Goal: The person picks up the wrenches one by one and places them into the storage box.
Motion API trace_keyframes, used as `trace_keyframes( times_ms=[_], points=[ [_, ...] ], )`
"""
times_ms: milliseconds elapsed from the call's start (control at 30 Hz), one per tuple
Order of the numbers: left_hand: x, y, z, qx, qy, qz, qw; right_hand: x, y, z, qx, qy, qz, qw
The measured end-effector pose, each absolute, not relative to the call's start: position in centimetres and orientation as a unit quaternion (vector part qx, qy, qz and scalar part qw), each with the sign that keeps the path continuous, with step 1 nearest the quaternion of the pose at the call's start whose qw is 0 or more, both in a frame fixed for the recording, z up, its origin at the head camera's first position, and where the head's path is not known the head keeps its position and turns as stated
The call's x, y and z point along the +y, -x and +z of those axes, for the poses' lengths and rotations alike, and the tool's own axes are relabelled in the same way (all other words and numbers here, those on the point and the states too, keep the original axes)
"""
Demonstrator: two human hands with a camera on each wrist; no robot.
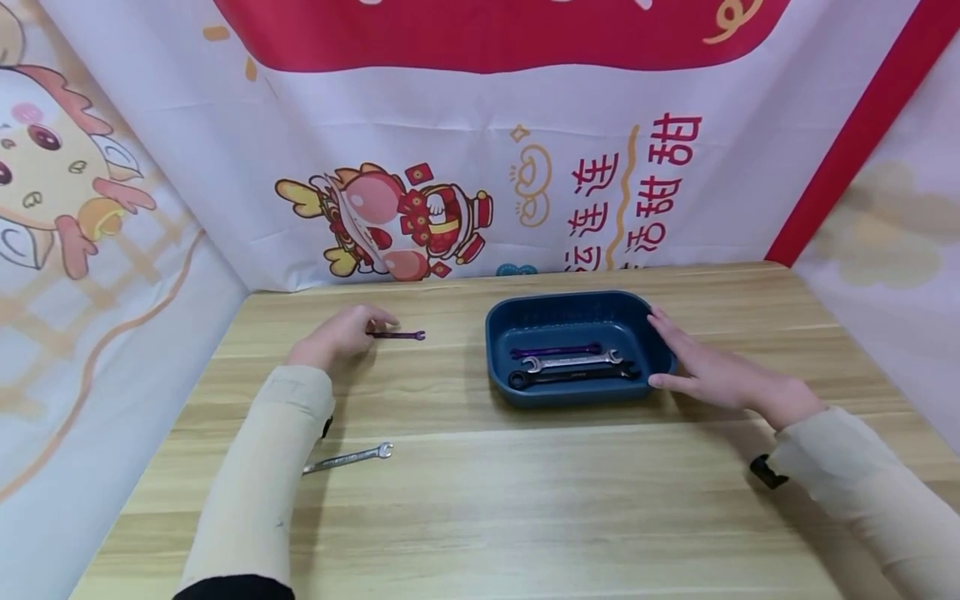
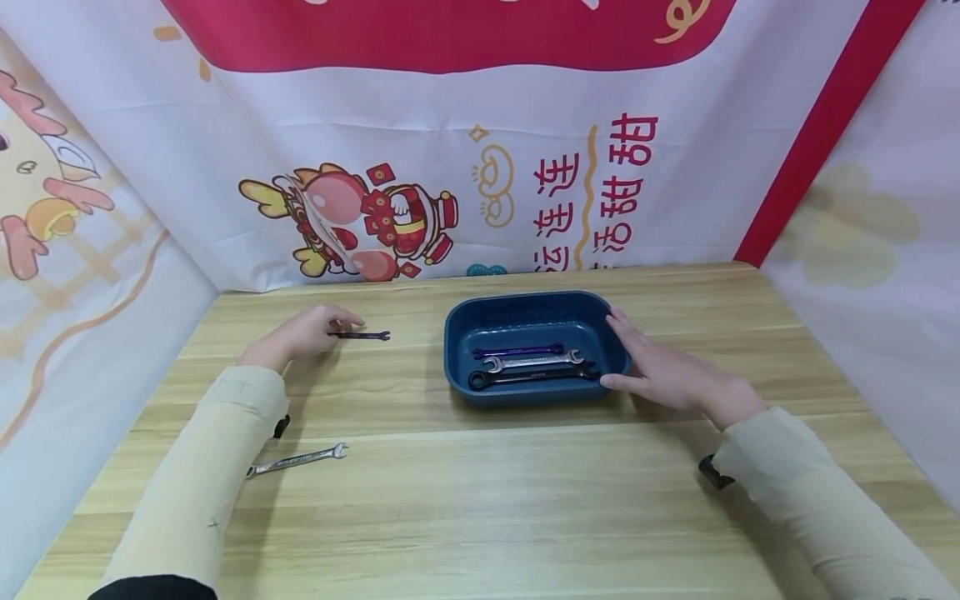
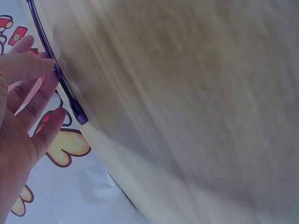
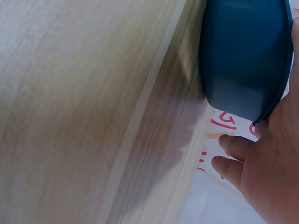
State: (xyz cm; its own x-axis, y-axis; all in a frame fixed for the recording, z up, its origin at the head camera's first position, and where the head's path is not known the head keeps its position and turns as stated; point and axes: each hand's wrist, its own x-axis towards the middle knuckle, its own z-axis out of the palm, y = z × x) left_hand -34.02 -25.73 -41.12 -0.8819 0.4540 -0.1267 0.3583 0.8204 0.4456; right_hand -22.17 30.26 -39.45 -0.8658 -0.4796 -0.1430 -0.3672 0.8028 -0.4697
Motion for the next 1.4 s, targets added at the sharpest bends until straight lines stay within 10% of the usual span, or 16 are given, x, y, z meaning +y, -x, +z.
trace_keyframes(
  times_ms=[1400],
  points=[
    [-25.46,33.61,-41.07,0.949,-0.240,0.163,0.126,30.31,22.29,-39.61,0.943,0.227,-0.208,0.126]
  ],
)
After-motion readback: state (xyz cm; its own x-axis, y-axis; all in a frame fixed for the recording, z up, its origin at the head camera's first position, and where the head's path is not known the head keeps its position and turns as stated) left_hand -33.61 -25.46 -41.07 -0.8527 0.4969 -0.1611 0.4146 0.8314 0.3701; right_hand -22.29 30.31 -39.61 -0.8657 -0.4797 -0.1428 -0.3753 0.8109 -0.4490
